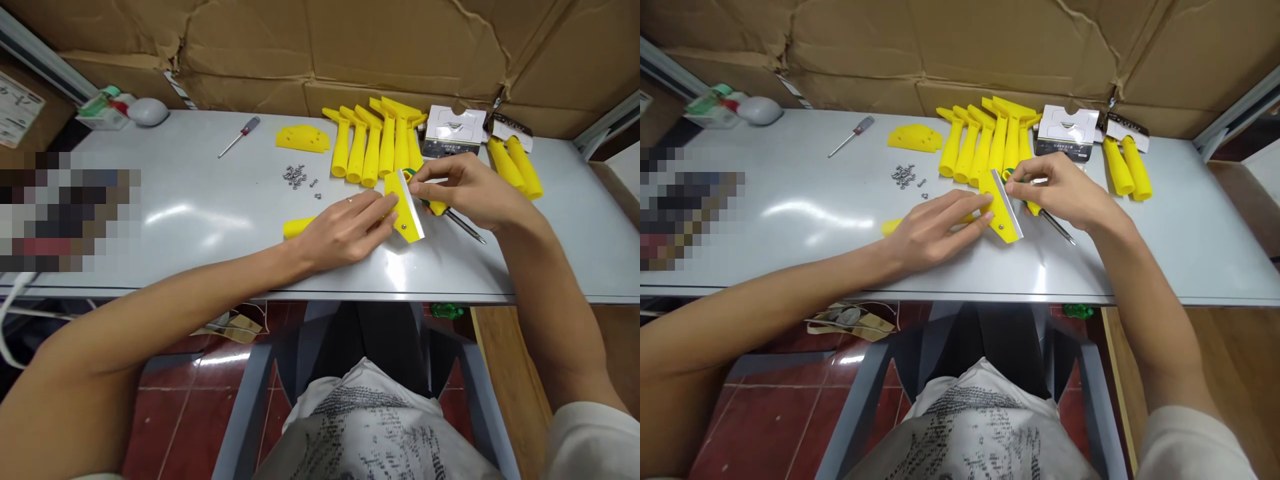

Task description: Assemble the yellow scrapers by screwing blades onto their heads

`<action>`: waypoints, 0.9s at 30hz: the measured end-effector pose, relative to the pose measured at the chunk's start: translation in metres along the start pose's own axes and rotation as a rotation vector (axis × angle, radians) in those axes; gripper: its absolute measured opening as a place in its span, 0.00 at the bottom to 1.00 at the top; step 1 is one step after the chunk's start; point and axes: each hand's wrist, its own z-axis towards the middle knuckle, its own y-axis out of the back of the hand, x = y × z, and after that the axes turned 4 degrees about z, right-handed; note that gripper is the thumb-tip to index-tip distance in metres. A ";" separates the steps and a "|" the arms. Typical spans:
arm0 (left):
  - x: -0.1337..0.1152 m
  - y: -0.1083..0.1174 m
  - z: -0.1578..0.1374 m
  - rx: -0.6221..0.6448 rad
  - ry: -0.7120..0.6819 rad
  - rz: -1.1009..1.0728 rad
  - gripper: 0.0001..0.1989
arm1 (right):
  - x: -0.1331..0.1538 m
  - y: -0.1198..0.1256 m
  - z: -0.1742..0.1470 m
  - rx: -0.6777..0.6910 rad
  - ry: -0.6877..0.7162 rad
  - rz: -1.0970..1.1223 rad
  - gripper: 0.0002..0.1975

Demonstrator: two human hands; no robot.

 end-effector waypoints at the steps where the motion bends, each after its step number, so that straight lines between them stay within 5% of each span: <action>1: 0.000 -0.001 -0.002 -0.008 0.015 -0.014 0.11 | 0.001 0.001 -0.001 0.031 0.003 -0.004 0.25; 5: -0.001 -0.003 -0.013 0.010 0.070 -0.115 0.10 | 0.001 0.005 -0.001 0.094 -0.017 -0.001 0.25; 11: -0.004 0.008 -0.019 0.244 0.337 -0.319 0.14 | -0.001 0.002 -0.001 0.124 0.014 0.024 0.23; 17: 0.000 0.008 -0.023 0.266 0.373 -0.317 0.14 | 0.003 -0.007 -0.001 0.078 0.056 0.032 0.25; 20: 0.000 0.005 -0.021 0.213 0.354 -0.282 0.12 | 0.005 -0.009 -0.001 0.048 0.065 0.001 0.25; 24: 0.002 0.000 -0.013 -0.026 0.304 -0.277 0.12 | 0.004 -0.009 -0.001 0.047 0.086 -0.017 0.24; 27: 0.008 -0.001 -0.006 -0.103 0.592 -0.443 0.18 | 0.002 -0.012 -0.001 0.050 0.092 -0.037 0.22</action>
